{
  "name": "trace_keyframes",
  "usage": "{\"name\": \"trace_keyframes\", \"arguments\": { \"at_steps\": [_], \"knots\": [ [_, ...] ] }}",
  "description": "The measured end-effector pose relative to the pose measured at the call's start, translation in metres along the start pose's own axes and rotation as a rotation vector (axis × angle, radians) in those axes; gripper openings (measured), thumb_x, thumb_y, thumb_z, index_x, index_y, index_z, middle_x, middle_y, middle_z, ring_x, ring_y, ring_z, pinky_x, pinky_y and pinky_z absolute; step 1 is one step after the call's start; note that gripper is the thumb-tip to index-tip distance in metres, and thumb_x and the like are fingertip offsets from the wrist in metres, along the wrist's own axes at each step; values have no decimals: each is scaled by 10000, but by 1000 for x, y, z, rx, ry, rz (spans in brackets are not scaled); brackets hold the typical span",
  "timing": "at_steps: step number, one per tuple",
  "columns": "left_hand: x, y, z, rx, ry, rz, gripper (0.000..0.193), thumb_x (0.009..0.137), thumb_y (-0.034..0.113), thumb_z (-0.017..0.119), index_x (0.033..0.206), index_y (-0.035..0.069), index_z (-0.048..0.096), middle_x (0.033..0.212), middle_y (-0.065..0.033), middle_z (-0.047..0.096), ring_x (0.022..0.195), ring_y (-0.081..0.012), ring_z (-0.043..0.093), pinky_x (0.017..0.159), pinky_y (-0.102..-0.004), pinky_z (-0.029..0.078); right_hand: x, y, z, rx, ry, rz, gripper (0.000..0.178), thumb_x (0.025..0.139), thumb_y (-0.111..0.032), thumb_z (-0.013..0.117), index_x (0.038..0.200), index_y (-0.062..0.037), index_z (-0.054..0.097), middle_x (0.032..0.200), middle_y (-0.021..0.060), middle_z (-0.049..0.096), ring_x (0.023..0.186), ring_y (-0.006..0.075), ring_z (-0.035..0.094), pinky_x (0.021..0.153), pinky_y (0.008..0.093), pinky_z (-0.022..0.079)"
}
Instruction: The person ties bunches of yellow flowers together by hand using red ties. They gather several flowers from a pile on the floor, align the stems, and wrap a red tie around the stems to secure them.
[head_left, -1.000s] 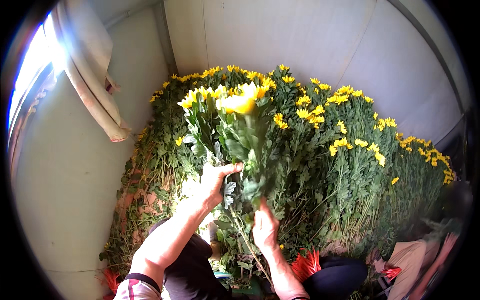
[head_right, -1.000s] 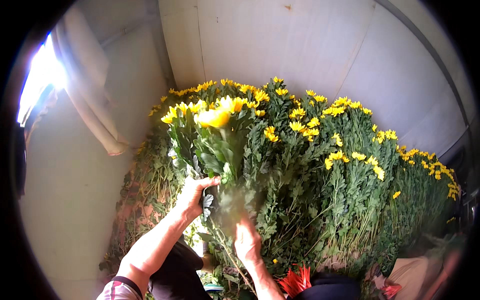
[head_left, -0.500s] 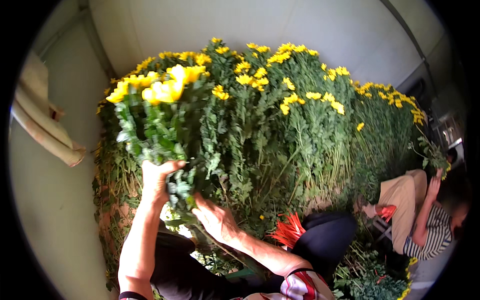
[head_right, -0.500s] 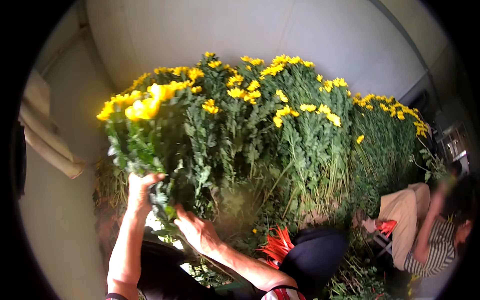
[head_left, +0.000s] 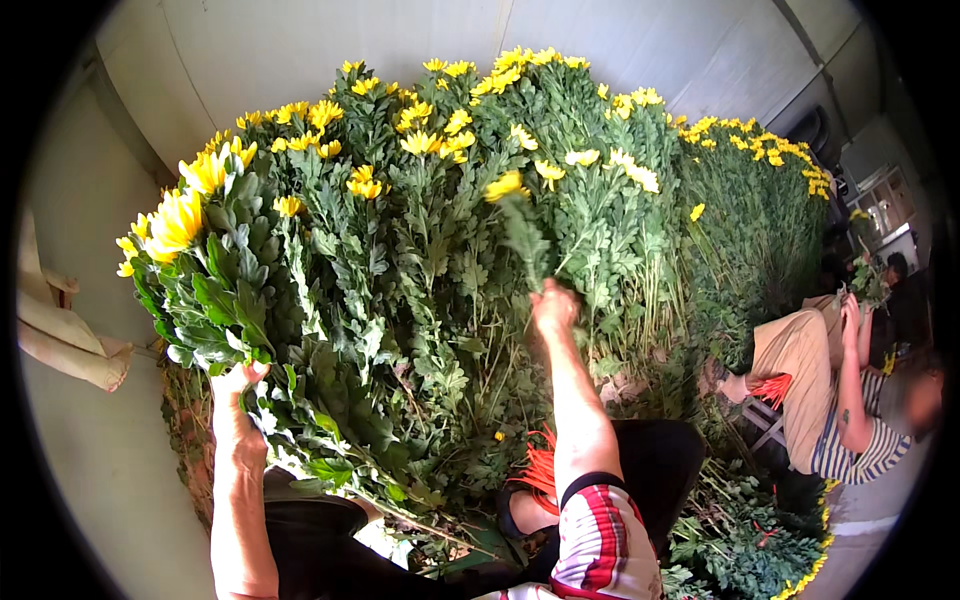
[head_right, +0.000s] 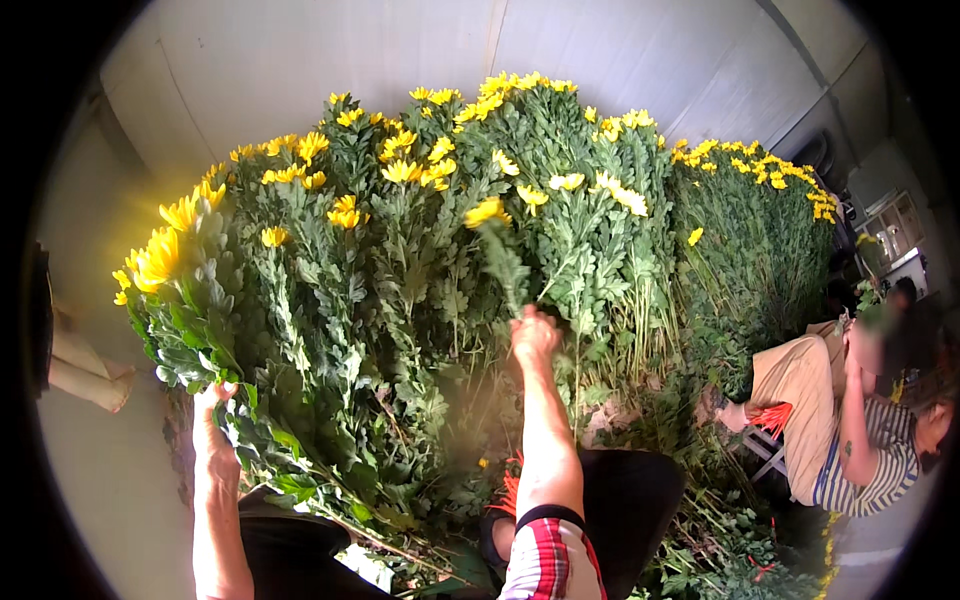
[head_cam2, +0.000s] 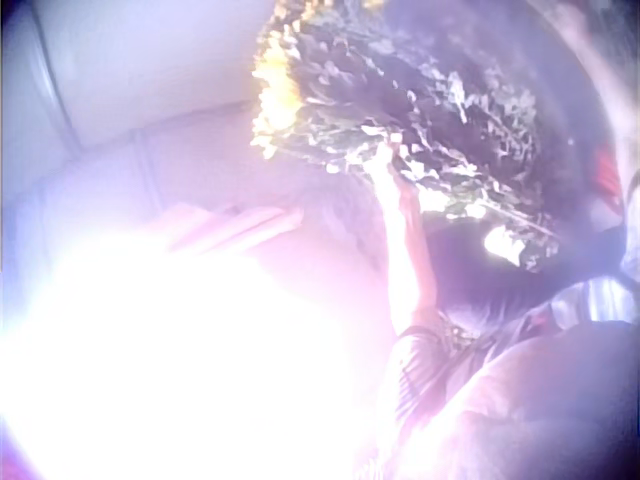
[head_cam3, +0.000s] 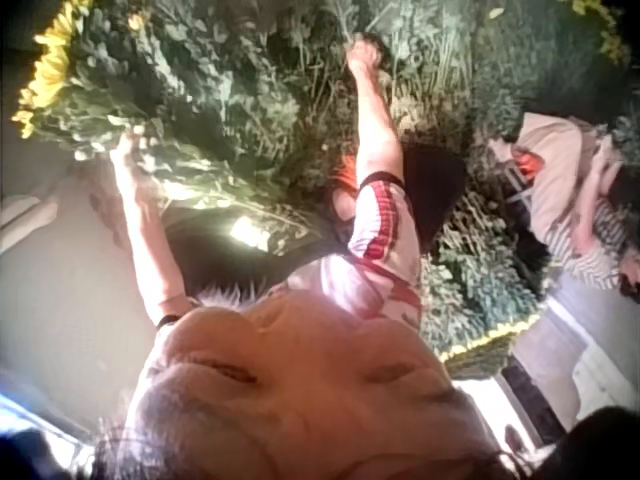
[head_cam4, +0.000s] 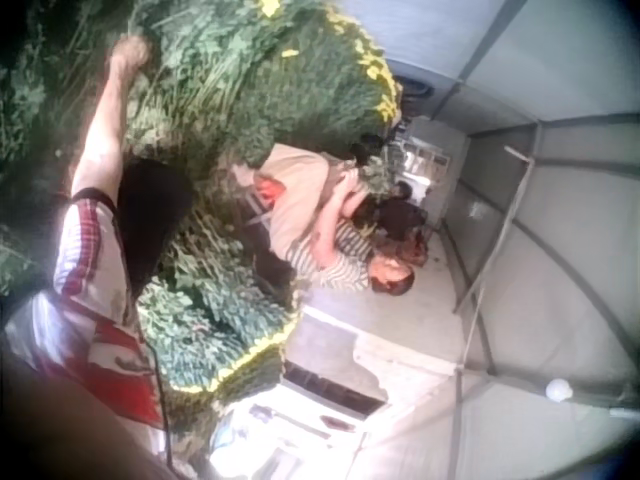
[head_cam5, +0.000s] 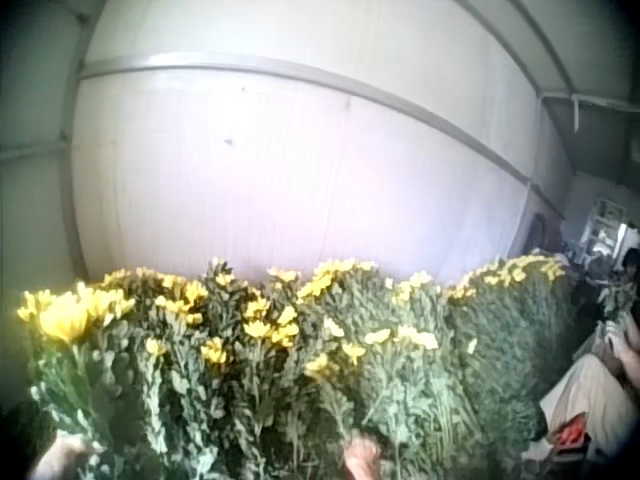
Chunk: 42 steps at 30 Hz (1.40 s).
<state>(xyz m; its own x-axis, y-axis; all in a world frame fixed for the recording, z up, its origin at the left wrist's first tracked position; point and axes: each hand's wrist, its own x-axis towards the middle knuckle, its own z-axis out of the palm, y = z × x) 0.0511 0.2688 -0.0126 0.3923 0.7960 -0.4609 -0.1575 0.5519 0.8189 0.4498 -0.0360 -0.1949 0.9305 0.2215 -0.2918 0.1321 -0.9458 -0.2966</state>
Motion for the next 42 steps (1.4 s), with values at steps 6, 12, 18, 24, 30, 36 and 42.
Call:
{"name": "trace_keyframes", "arguments": {
  "at_steps": [6,12,18,24,30,36,42],
  "knots": [
    [-25,18,37,97,-36,-4,280,657,123,764,891,57,626,839,-25,608,834,-160,584,737,-340,499,-58,-59,41,638,295,-100,366,979,-229,542,1284,-27,537,981,82,647,838,193,622,795,346,513],
    [-19,17,57,6,-198,-18,158,698,-1,715,844,-8,653,783,-75,663,626,-157,620,591,-301,525,-186,-130,-49,1008,303,-509,252,994,-104,466,1192,26,551,950,119,634,794,174,558,668,322,461],
    [-25,18,70,-67,-146,206,238,682,25,788,882,-23,670,811,-59,678,653,-118,598,632,-297,497,-332,-203,-80,740,338,-1000,337,898,-33,558,1235,-24,549,1150,187,566,969,270,614,738,378,539],
    [-48,22,74,-63,-123,192,312,783,122,701,1066,27,609,925,-34,649,806,-116,578,692,-308,486,-345,-215,-49,592,118,-890,485,918,-71,559,1377,-13,413,1324,301,458,1152,452,530,928,437,490],
    [-49,22,36,-283,-426,-104,539,760,154,708,1233,100,455,1030,-46,576,896,-160,564,785,-349,513,-362,-221,-59,572,159,-847,484,925,-77,552,1379,0,403,1312,280,475,1102,420,571,877,424,519],
    [-54,39,13,93,-195,239,391,706,125,771,1008,-41,585,855,-87,649,766,-204,633,751,-343,524,-391,-259,-89,202,-355,-780,561,917,-288,613,1379,-50,402,1189,252,470,823,338,649,655,399,576],
    [-41,46,-2,-78,-263,230,383,720,61,725,1070,3,582,861,-56,647,707,-181,641,657,-331,551,-338,-211,-79,570,328,-1149,462,835,-301,716,1214,-72,585,1178,140,581,879,256,655,753,360,566]
  ]
}}
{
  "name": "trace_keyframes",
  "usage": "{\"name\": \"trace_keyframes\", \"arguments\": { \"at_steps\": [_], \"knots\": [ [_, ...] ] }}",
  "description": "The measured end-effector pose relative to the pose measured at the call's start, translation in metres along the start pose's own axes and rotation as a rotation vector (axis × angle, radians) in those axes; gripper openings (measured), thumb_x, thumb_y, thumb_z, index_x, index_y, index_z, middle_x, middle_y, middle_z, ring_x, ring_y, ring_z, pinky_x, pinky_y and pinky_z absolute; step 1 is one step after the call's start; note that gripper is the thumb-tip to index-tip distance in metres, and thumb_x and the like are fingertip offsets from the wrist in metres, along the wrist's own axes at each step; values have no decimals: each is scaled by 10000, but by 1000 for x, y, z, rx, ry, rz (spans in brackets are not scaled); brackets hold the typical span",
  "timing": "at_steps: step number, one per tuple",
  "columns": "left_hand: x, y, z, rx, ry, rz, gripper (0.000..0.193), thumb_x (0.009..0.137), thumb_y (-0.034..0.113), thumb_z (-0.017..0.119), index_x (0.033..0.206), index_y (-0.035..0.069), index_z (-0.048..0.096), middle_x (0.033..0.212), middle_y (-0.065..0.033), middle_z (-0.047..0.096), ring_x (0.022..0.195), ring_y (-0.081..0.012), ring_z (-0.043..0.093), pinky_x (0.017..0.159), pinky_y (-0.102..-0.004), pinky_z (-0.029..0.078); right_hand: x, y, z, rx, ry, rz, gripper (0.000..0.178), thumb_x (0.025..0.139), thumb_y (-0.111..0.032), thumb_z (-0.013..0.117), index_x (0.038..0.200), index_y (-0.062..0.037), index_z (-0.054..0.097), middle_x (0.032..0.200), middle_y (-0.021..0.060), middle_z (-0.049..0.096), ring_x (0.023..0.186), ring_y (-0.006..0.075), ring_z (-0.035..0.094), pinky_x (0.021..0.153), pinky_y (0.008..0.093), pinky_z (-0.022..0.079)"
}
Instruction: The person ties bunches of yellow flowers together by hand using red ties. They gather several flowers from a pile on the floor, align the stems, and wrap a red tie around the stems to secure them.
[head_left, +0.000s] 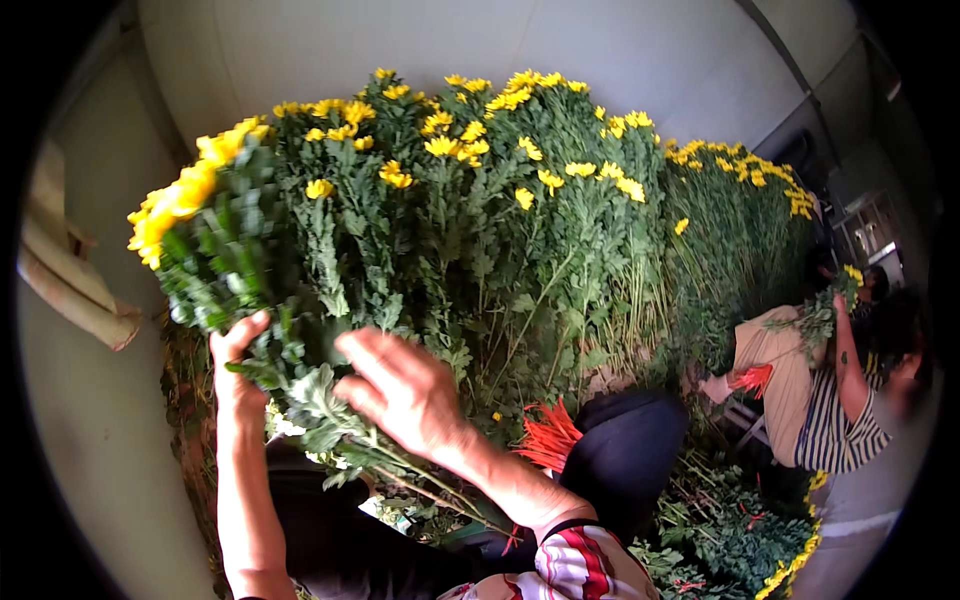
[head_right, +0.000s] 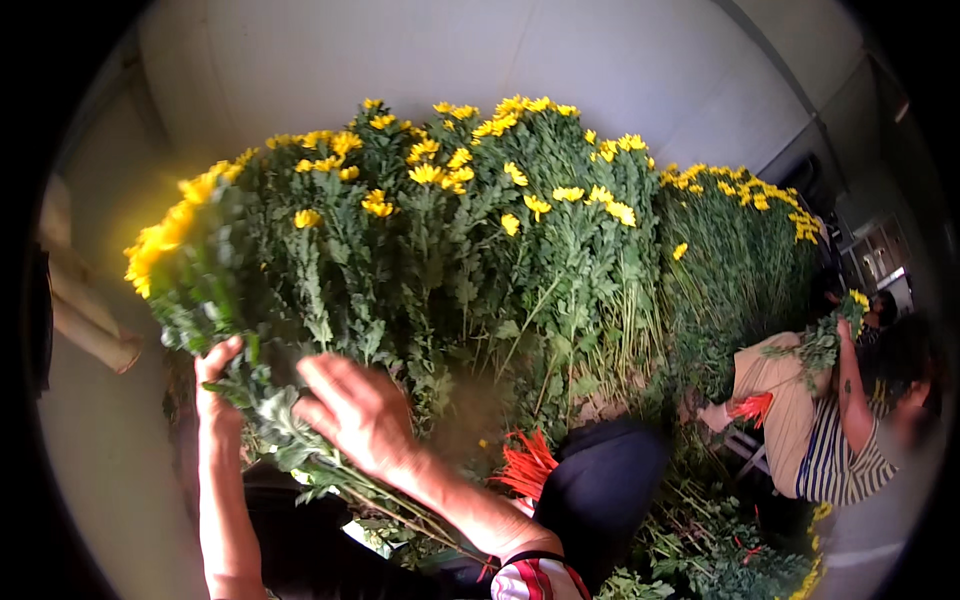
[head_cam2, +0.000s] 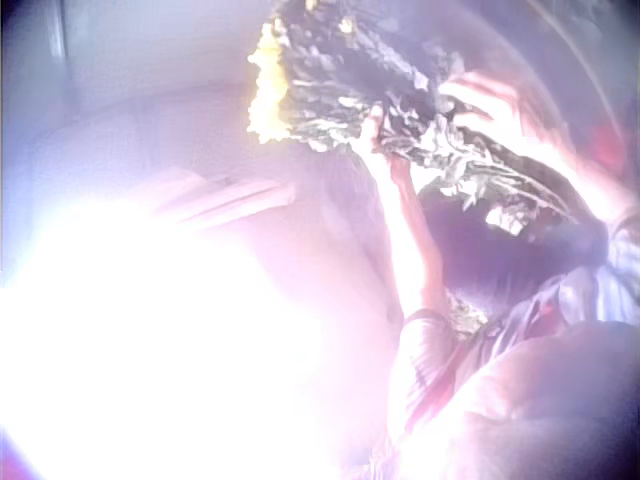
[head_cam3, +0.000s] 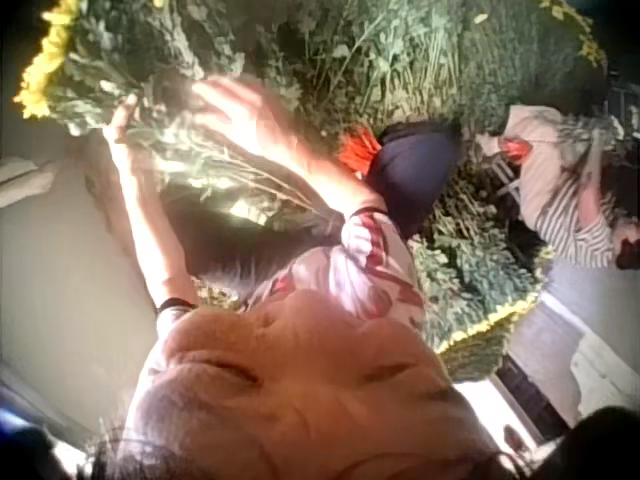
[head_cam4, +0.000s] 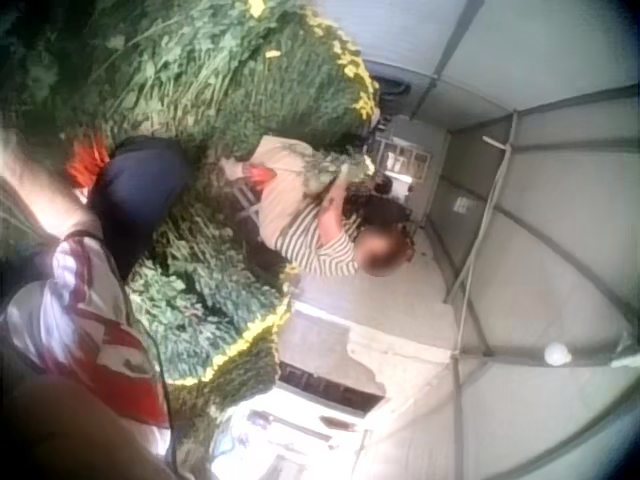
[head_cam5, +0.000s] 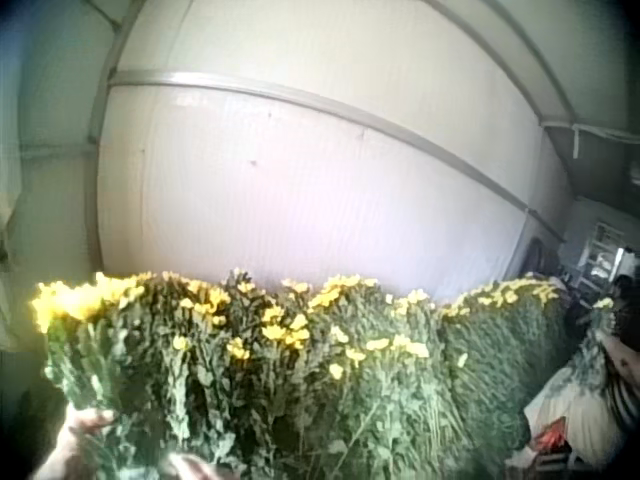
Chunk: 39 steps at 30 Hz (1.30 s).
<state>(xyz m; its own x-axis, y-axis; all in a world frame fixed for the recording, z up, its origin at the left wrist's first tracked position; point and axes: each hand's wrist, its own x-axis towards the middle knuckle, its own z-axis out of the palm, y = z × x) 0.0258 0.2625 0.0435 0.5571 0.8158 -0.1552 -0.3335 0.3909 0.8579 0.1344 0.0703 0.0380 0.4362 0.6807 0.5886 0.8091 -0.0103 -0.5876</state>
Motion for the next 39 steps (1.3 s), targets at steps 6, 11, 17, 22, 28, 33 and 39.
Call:
{"name": "trace_keyframes", "arguments": {
  "at_steps": [6,11,17,22,28,33,39],
  "knots": [
    [4,-2,-9,85,42,-45,159,791,210,685,853,73,632,749,-25,636,637,-157,609,580,-308,508,-83,282,-37,-470,385,571,308,930,-172,596,1225,-87,568,1253,87,553,948,227,629,797,359,563],
    [2,-15,4,159,78,-141,210,771,239,695,865,67,619,735,-33,622,617,-163,598,561,-307,501,-133,381,-92,-507,429,885,361,931,-234,599,1220,-22,562,1048,192,660,935,313,646,758,448,515],
    [10,-33,36,223,95,-126,286,752,207,701,975,54,607,773,-37,622,672,-176,618,614,-316,519,-83,395,-50,406,637,1282,665,946,-332,592,1482,-94,278,1076,118,646,823,181,626,682,322,524],
    [8,-21,43,102,109,-135,449,714,41,685,1138,45,536,885,-61,599,705,-201,620,678,-384,570,-84,386,-29,6,710,893,424,996,-230,505,1373,-40,465,1201,142,629,1068,228,591,906,345,475],
    [10,-13,30,97,123,-121,501,682,25,696,1150,35,518,911,-66,594,762,-201,619,681,-369,569,-91,339,-43,-892,70,1034,718,882,-243,661,1456,-38,280,1383,206,397,1232,335,398,976,471,380],
    [2,-1,14,101,143,-52,238,730,130,698,925,18,620,741,-56,638,603,-177,618,574,-310,528,-53,265,48,-171,46,610,329,895,-154,630,1203,-53,577,991,124,680,838,254,651,740,396,523],
    [-1,20,6,-18,149,-89,363,732,42,680,1076,9,569,842,-70,628,690,-202,644,664,-371,585,-87,252,188,-108,-124,644,602,832,-480,660,1246,-58,548,1034,200,656,946,382,628,833,449,488]
  ]
}}
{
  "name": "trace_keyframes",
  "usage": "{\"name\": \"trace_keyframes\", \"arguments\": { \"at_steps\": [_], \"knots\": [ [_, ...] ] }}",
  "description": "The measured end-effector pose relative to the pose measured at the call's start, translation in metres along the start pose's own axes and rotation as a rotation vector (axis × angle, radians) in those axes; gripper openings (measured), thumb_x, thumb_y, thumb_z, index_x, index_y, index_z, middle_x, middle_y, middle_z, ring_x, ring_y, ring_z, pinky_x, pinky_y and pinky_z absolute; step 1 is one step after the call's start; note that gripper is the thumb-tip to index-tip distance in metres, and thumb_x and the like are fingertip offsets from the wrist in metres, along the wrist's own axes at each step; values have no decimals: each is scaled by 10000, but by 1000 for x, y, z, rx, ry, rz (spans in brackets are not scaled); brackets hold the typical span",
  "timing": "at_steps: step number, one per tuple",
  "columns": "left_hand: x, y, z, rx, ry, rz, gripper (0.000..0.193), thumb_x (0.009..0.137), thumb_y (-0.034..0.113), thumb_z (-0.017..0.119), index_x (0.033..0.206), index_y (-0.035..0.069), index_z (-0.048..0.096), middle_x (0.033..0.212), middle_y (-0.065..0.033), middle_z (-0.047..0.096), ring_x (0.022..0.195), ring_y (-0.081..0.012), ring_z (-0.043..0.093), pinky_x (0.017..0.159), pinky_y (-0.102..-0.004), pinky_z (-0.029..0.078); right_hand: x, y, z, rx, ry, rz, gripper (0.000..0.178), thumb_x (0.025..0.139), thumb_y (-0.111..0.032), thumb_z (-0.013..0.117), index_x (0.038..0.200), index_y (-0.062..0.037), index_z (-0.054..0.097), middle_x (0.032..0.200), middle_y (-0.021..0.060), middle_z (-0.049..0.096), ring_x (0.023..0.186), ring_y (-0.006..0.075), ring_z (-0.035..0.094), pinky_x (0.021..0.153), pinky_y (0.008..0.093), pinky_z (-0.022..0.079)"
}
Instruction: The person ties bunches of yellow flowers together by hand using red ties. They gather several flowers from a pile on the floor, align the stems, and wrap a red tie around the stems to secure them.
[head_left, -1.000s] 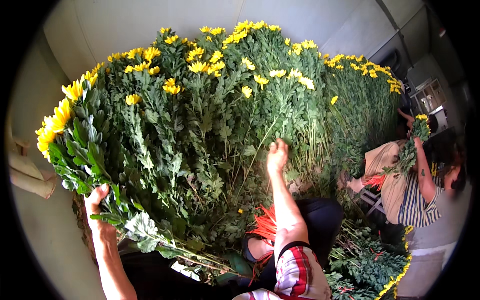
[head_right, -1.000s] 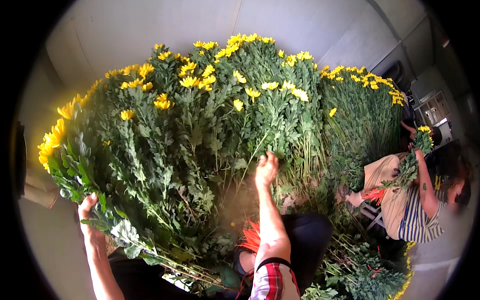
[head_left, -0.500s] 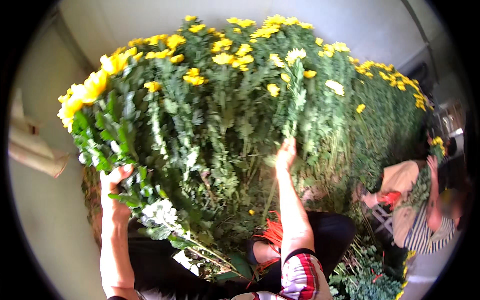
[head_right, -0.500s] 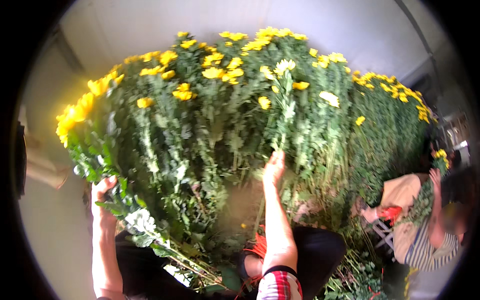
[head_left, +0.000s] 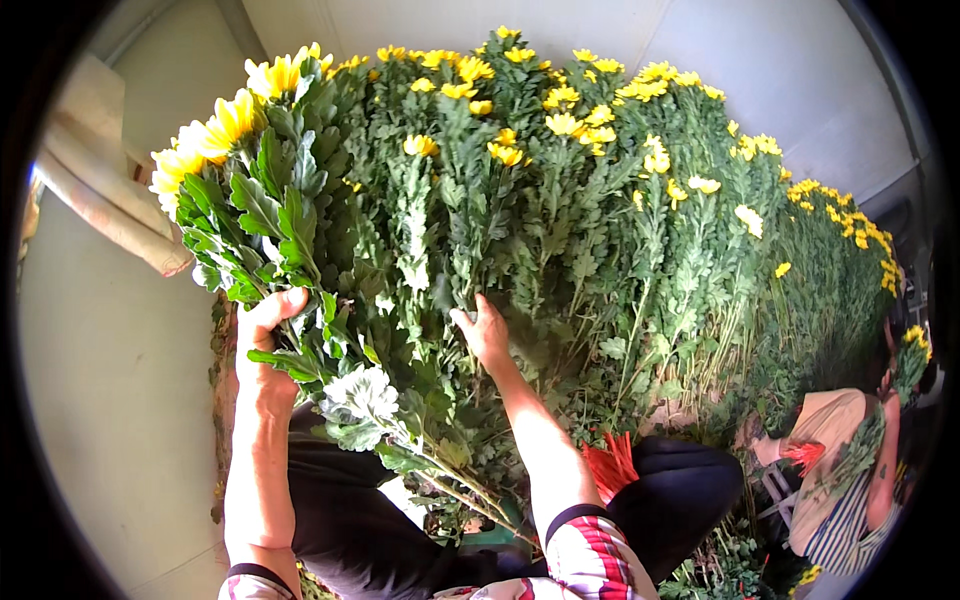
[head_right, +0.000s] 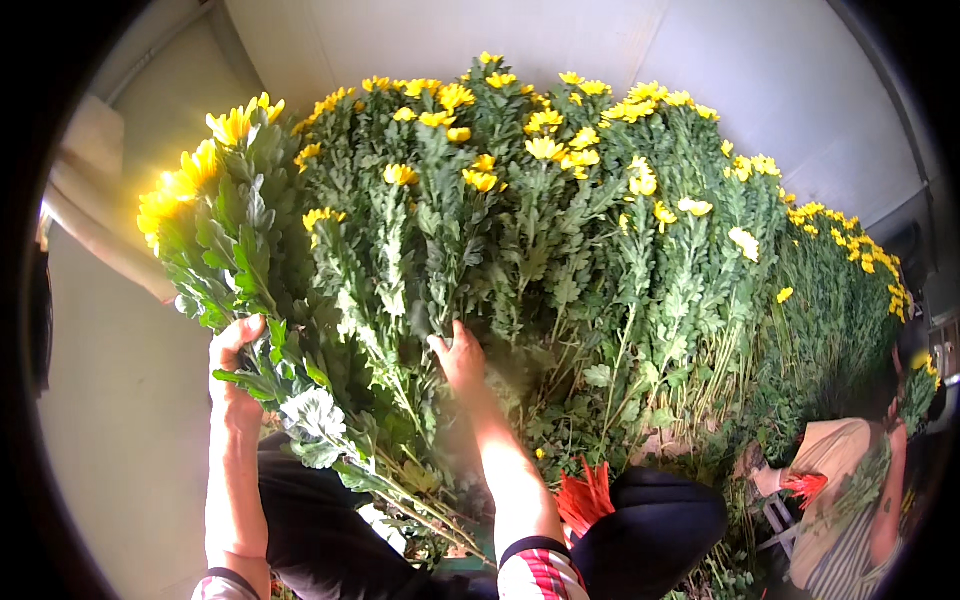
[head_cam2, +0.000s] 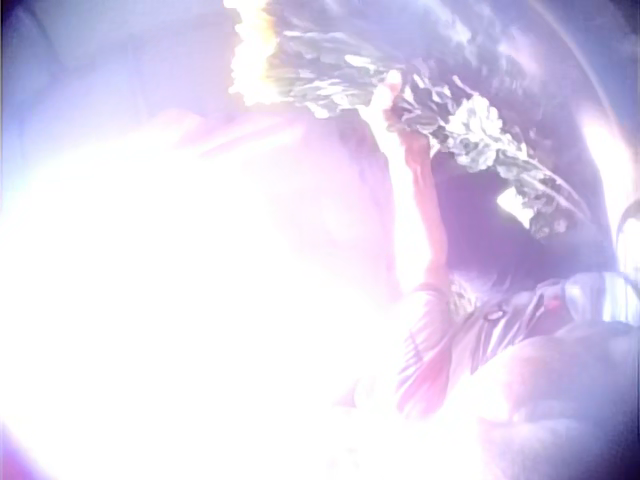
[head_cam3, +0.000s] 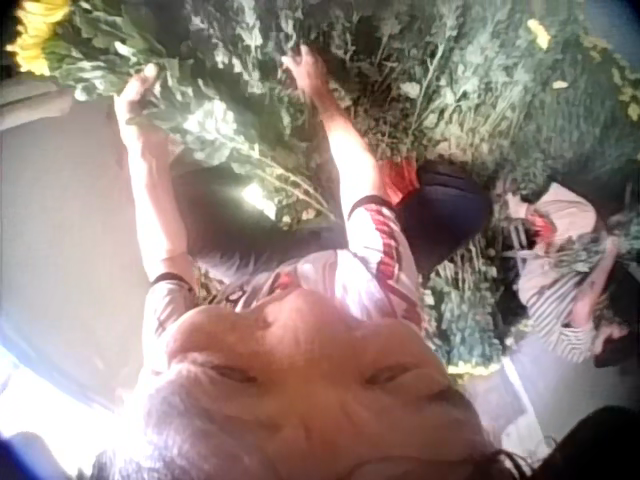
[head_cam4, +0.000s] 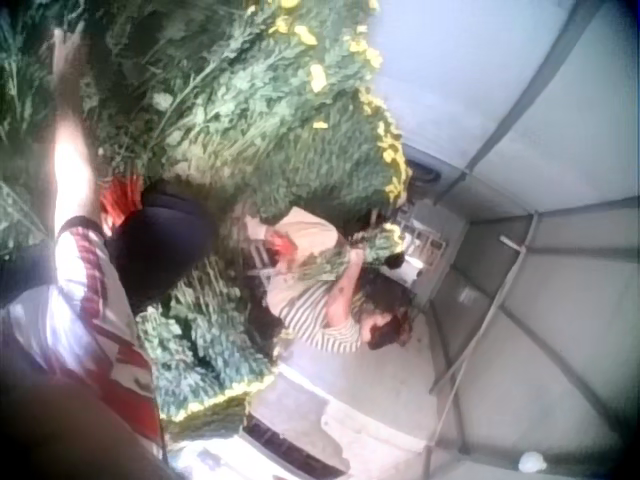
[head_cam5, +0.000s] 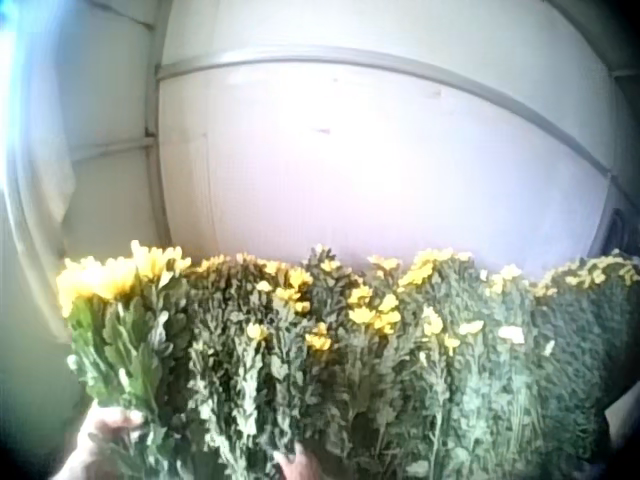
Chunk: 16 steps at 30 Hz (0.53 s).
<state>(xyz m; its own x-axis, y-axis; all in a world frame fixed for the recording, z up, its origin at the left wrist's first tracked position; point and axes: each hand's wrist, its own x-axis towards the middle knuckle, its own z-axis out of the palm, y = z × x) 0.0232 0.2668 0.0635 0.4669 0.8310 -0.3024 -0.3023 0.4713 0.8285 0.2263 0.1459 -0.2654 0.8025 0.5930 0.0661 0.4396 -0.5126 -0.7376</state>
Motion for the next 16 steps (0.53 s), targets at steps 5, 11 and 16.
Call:
{"name": "trace_keyframes", "arguments": {
  "at_steps": [5,11,16],
  "knots": [
    [-6,24,-65,-92,134,-20,219,756,98,677,950,7,628,791,-81,661,661,-211,654,660,-358,580,-13,-45,-32,173,-40,89,340,888,-178,608,1182,-12,574,1259,192,550,1158,337,532,907,422,447],
    [-13,42,-88,-95,194,70,224,763,109,690,953,5,632,813,-87,672,674,-200,658,658,-351,570,-1,-87,-55,-134,196,-175,498,885,-14,570,1361,-11,423,1343,222,447,1218,349,426,983,502,421],
    [-18,48,-94,-72,167,147,284,763,132,706,995,-13,633,841,-106,685,688,-223,660,672,-350,565,-2,-138,18,7,36,-232,699,848,-253,689,1415,-47,336,1356,183,460,1204,383,454,1025,458,383]
  ]
}}
